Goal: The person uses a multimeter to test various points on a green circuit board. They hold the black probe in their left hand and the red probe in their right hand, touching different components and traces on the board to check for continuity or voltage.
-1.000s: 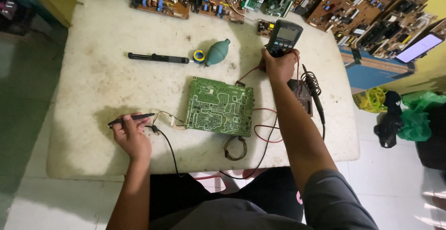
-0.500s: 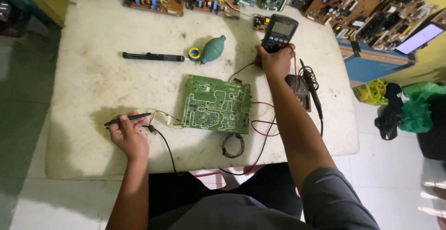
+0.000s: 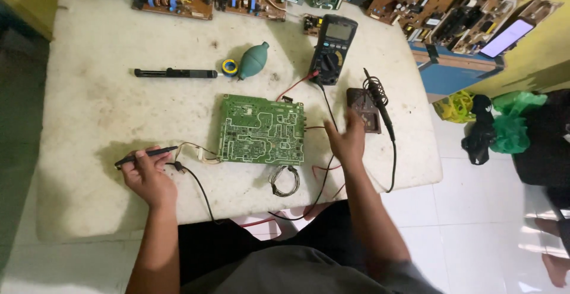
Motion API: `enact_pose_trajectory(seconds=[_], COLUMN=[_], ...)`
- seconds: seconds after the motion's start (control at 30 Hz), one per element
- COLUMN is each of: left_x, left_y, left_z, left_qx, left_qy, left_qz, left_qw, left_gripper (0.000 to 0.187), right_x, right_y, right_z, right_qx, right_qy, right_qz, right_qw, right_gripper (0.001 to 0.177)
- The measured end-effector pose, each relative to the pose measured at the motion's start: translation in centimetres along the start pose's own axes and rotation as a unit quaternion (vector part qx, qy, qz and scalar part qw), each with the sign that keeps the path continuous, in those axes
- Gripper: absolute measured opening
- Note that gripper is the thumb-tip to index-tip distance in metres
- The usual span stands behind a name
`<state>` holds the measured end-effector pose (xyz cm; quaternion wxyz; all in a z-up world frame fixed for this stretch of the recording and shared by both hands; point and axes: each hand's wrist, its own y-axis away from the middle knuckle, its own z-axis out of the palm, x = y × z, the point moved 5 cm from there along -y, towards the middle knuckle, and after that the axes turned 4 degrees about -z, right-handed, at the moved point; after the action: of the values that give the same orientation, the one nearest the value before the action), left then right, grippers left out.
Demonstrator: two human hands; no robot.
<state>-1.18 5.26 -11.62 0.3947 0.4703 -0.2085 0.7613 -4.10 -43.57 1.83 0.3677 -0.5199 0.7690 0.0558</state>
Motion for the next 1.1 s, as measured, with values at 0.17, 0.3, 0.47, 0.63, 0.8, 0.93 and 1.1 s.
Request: enact_pose_trajectory(seconds=[0.17, 0.3, 0.47, 0.63, 0.8, 0.93, 1.1], left_x=[1.6, 1.6, 2.2, 2.0, 2.3, 2.8, 3.1], left_y=[0.7, 0.8, 1.2, 1.1, 1.2, 1.7, 1.8], left_z=[1.3, 1.2, 1.9, 1.7, 1.8, 2.2, 2.2], left_qx=[0.003, 0.0, -0.001, -0.003, -0.015, -0.004, 0.001], left_qy=[-0.014, -0.012, -0.012, -0.012, -0.052, -0.027, -0.022], left_qz=[0.001, 0.005, 0.016, 0.024, 0.034, 0.025, 0.023], left_qw=[1.0, 1.0, 1.0, 1.0, 0.998, 0.999, 1.0], left_gripper=[0.013, 0.015, 0.015, 0.016, 0.016, 0.017, 0.016], right_x=[6.4, 8.3, 5.8, 5.8, 0.8, 9.7, 8.9], right_y=[3.2, 1.3, -0.4, 0.8, 3.1, 2.9, 4.4], right_z=[-2.5, -3.2, -3.7, -4.5, -7.2, -4.1, -4.0], right_qx=[0.08, 0.068, 0.037, 0.017, -0.001, 0.014, 0.112], right_qy=[0.07, 0.119, 0.11, 0.127, 0.075, 0.108, 0.112], right_qz=[0.089, 0.15, 0.2, 0.231, 0.227, 0.223, 0.066], right_qw=[0.99, 0.979, 0.973, 0.964, 0.971, 0.969, 0.985], right_gripper=[0.086, 0.098, 0.09, 0.08, 0.079, 0.095, 0.066])
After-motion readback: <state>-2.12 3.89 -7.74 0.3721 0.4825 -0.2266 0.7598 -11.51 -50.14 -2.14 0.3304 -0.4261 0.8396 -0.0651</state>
